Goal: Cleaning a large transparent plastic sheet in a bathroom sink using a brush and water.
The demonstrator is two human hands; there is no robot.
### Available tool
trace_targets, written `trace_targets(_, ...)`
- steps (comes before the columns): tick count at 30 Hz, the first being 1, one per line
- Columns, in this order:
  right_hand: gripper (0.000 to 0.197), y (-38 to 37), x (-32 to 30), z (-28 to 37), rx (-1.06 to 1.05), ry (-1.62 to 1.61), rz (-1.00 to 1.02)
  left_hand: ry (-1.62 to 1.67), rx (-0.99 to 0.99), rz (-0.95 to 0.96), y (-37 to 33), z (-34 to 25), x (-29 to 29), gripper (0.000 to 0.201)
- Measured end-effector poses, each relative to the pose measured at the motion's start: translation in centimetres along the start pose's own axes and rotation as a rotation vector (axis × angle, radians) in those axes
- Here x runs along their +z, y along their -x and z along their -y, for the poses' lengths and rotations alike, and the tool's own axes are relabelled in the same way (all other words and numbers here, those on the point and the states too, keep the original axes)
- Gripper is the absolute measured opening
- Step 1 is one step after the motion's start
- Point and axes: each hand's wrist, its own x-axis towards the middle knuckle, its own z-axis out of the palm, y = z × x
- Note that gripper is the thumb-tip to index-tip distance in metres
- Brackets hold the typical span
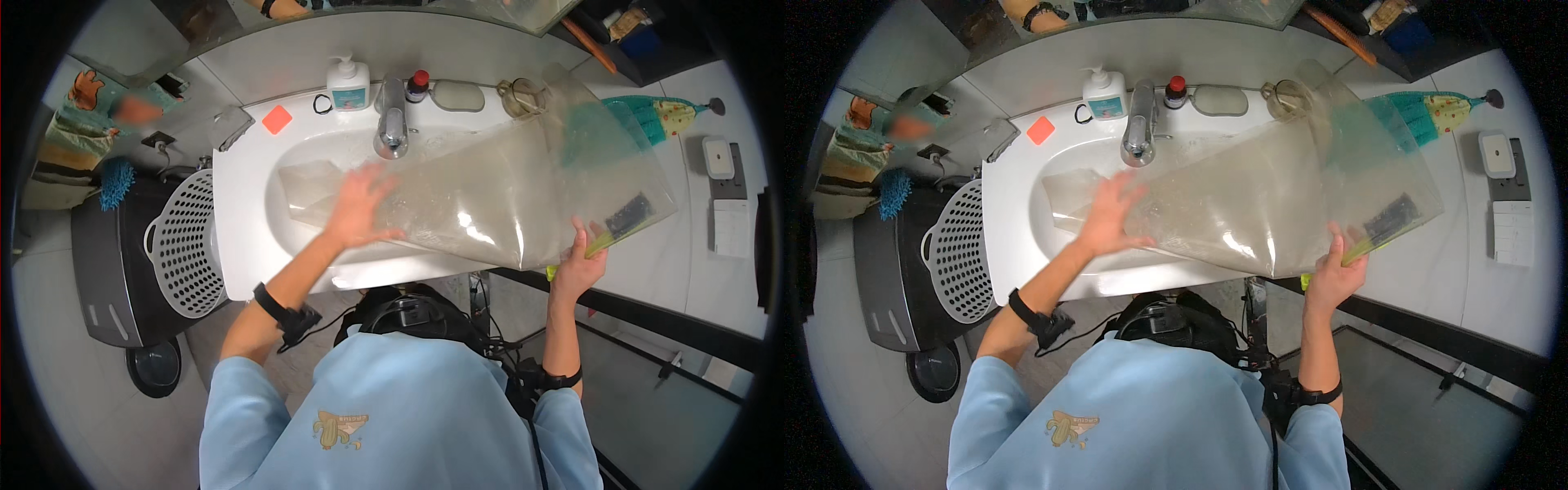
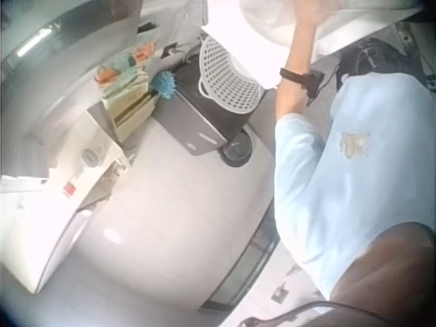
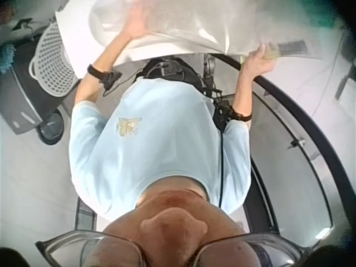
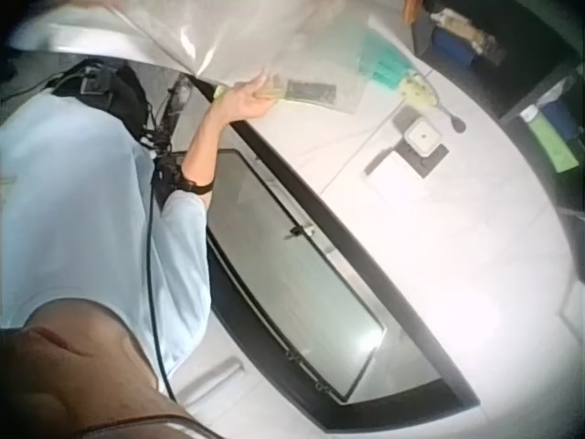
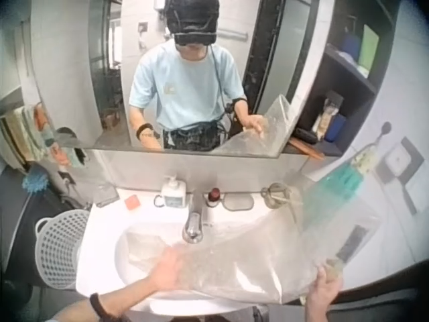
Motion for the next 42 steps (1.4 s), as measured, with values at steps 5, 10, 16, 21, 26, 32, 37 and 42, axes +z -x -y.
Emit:
trace_targets(5,0.022,-0.9,0.9,-1.4,-0.051,0.013,-0.007,0.124,0.060,0.368,0.4,-2.0,2.7,0.102)
trace_targets(10,0.021,-1.2,-0.9,-2.9,-0.228,0.321,0.045,0.406,-0.173,0.555,-2.7,1.9,7.7,0.099)
trace_targets(16,0.023,0.5,-0.5,-2.3,-0.031,0.021,0.042,0.461,-0.491,0.941,-9.2,5.3,9.0,0.090)
trace_targets(21,0.020,-0.3,-0.6,-3.3,-0.001,0.021,0.030,0.937,-0.509,1.269,-8.4,6.0,8.6,0.068)
trace_targets(26,0.018,-1.0,1.0,-2.5,-0.046,0.106,0.043,1.613,-0.493,1.122,-6.3,5.3,4.1,0.043)
trace_targets(32,0.016,-2.0,3.5,-3.5,0.037,-0.026,0.032,1.133,-0.394,0.855,-7.3,4.9,-0.1,0.030)
trace_targets(37,0.014,-2.7,6.5,-4.4,0.005,0.044,0.007,0.837,-0.328,0.613,-8.0,6.9,1.6,0.015)
trace_targets(42,0.013,-2.3,7.2,-5.1,0.008,0.035,-0.007,0.884,-0.240,0.487,-5.6,8.5,2.2,0.014)
